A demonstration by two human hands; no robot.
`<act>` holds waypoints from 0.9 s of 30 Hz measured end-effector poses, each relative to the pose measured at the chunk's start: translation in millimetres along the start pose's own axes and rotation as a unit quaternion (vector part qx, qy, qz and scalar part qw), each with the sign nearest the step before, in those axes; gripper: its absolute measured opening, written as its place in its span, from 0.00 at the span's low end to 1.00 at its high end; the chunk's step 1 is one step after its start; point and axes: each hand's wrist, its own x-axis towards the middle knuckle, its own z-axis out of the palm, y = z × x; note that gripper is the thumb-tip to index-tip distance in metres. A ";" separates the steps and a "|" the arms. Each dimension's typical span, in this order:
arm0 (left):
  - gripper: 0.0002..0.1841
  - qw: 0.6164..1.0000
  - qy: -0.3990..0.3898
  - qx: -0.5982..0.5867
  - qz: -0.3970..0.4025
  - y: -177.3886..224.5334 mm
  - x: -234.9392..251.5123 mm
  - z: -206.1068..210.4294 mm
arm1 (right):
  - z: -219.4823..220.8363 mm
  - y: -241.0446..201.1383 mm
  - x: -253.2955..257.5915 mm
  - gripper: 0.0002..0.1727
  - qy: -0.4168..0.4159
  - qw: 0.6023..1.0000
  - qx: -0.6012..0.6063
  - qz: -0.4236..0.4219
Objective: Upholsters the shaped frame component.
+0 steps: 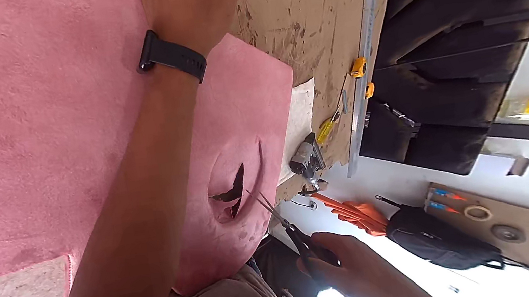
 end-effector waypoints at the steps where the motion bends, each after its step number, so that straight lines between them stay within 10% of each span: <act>1: 0.15 1.000 0.001 0.000 -0.002 1.0 2.1 -1.8 | -6.3 -2.5 3.6 0.30 0.003 1.000 -0.028 0.012; 13: 0.15 0.998 -0.027 0.047 -0.009 5.9 -3.3 -3.4 | -41.5 -22.1 90.7 0.41 -0.024 0.988 -0.125 -0.089; 21: 0.16 0.989 -0.042 0.141 -0.003 8.3 7.2 3.3 | -29.2 -0.6 116.2 0.18 -0.055 0.921 -0.101 -0.373; 27: 0.15 0.994 -0.038 0.099 -0.002 6.7 9.5 1.9 | -60.6 25.5 64.3 0.29 0.056 0.962 -0.161 -0.213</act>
